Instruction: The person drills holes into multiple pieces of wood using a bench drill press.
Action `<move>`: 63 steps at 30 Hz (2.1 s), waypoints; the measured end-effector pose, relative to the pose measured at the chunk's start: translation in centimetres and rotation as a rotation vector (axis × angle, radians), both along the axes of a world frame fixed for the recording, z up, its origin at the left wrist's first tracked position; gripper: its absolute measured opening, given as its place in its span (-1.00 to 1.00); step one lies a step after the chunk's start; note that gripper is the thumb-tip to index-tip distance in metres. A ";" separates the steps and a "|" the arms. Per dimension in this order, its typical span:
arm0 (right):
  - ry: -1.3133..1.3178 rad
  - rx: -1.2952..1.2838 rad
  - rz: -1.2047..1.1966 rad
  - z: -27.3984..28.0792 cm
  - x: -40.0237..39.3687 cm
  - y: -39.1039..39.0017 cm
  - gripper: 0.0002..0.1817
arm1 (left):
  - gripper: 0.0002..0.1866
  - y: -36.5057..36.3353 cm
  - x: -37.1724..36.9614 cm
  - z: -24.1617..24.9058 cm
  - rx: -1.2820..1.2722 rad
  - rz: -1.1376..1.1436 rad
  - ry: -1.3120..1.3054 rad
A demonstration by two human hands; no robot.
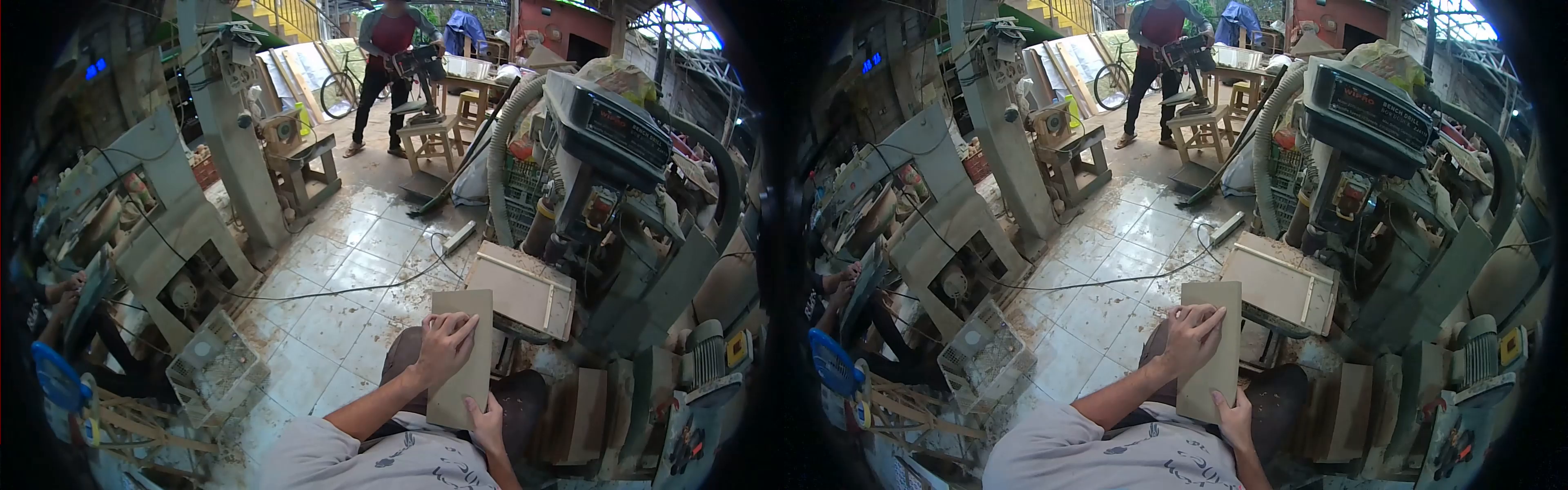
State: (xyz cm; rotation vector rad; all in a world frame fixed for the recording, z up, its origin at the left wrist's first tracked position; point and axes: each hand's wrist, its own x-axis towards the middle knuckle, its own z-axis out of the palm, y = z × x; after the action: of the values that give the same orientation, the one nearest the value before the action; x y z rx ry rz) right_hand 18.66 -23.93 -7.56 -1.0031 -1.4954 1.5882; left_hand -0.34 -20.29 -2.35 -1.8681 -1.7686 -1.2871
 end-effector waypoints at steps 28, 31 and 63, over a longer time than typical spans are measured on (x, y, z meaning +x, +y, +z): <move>-0.204 0.154 0.004 -0.9 -0.2 -0.4 -0.59 | -0.83 -0.2 -2.2 0.1 0.109 0.049 -0.087; -0.226 0.171 0.017 -0.1 -0.4 -0.6 -0.60 | -0.90 -0.2 -2.7 0.2 0.157 0.077 -0.092; -0.216 0.177 0.139 0.3 -0.1 -0.2 -0.60 | -0.33 -0.4 -7.6 2.9 -0.275 -0.179 -0.174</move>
State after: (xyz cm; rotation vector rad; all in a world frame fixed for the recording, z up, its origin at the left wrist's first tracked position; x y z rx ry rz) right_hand 18.57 -24.12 -7.28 -1.0129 -1.8536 1.4465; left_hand -7.96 -20.69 0.58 -2.1640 -1.9930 -1.3628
